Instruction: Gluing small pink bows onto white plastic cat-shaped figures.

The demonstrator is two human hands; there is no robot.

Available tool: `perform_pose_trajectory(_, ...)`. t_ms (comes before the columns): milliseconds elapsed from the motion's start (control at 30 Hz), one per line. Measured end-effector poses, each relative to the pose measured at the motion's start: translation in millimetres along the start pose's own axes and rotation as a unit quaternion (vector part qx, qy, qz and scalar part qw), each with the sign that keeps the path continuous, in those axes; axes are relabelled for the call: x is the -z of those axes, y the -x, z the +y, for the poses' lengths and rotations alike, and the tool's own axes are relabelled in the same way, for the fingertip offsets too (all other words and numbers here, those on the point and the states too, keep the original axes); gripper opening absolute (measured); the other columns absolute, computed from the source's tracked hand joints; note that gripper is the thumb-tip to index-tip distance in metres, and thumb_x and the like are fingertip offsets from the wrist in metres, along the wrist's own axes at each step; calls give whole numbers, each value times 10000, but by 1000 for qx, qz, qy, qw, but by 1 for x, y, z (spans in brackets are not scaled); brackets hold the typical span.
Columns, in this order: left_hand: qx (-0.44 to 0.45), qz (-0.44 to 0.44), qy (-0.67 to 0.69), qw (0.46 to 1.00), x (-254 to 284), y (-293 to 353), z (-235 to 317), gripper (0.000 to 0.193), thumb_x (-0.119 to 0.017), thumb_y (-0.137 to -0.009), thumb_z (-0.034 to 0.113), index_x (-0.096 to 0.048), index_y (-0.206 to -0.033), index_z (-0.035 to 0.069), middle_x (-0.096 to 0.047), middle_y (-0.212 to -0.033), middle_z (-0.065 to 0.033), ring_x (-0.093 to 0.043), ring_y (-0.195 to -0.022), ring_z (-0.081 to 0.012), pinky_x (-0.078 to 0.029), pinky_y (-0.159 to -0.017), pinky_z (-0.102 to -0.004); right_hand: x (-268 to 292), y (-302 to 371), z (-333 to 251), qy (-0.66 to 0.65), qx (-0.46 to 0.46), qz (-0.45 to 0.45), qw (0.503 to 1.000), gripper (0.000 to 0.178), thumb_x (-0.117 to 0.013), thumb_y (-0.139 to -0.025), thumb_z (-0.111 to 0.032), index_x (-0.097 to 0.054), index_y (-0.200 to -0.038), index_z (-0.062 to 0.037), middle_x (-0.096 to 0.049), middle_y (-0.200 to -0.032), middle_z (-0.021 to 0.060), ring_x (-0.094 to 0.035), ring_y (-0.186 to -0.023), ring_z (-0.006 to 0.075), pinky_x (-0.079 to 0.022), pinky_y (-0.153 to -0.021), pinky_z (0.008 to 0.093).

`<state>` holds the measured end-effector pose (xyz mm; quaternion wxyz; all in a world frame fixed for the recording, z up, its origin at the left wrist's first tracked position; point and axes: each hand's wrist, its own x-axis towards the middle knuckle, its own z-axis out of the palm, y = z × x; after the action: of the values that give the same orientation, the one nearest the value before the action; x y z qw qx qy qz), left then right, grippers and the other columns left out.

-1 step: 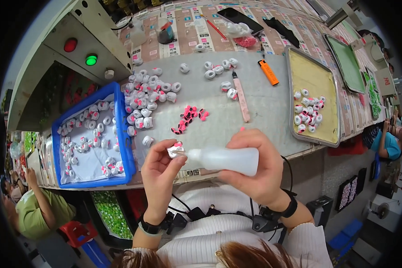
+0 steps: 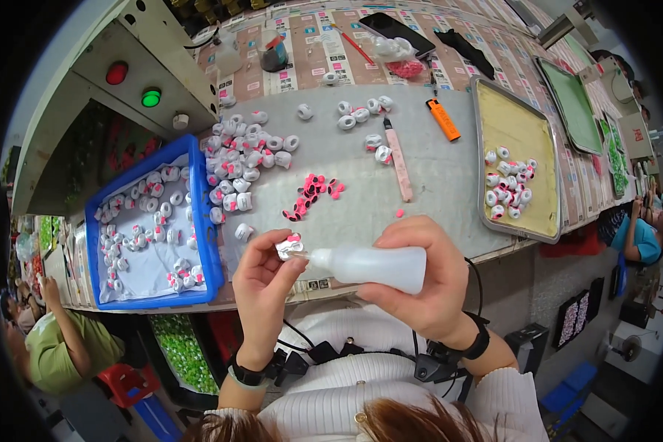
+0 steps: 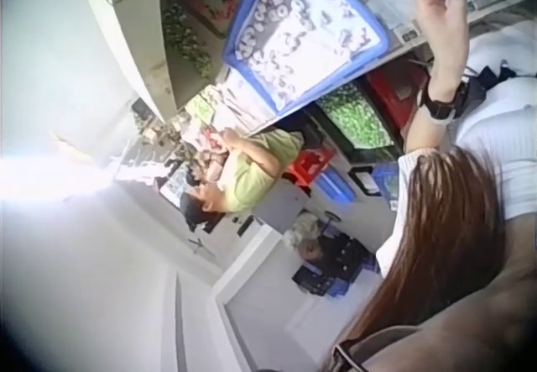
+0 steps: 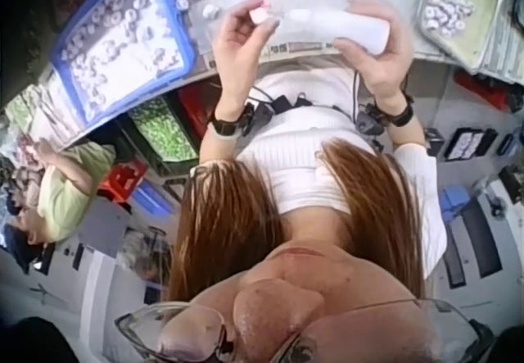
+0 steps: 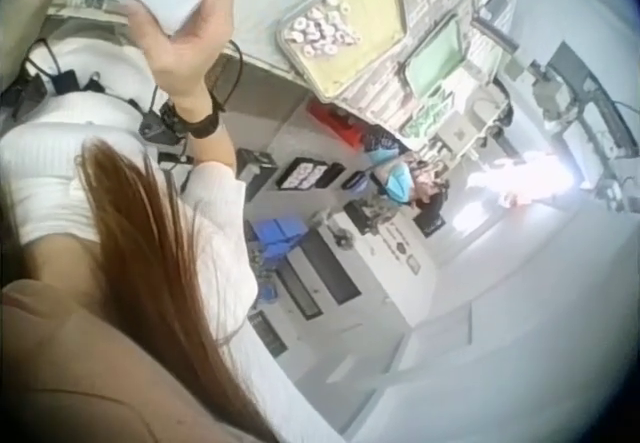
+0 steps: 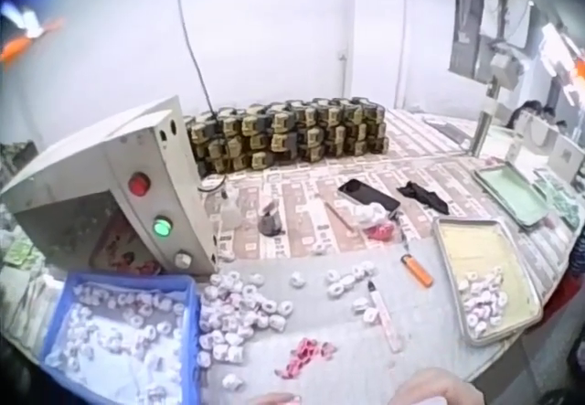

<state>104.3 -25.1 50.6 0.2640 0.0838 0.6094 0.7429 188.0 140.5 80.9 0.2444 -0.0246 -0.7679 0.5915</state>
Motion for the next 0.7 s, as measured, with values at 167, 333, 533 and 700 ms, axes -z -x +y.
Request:
perform_pose_trajectory(167,-1,7,7,1000,0,1,-1,310,-577,-759,-12,-466,-1048,-25,-540,-879,-48,-529,-792,-86,-429,-708,-201,0,2,-5,67,8,-8,998,373,-733,-593,-72,-512,-887,-12,-527,-804,96,-513,-694,161,-404,-613,242)
perform_pose_trajectory(333,-1,6,3,1000,0,0,-1,310,-584,-755,-8,-471,-1043,-28,-540,-877,-48,-528,-784,-82,-428,-698,-198,0,1,-3,88,4,-2,996,359,-734,-592,-82,-521,-872,-10,-536,-776,96,-516,-673,163,-407,-595,244)
perform_pose_trajectory(533,-36,14,-38,999,1,1,-6,294,-581,-748,-21,-489,-1027,-20,-529,-883,-41,-523,-770,-82,-428,-689,-201,-3,-1,-3,99,9,-5,995,351,-744,-581,-96,-535,-849,-7,-543,-757,98,-525,-657,165,-413,-575,247)
perform_pose_trajectory(700,-74,16,-101,992,4,1,-13,280,-581,-736,-33,-506,-1005,-14,-498,-916,-52,-503,-754,-87,-425,-677,-202,-3,-3,-8,101,9,-31,994,358,-752,-563,-79,-540,-841,-1,-545,-751,104,-532,-644,168,-415,-565,246)
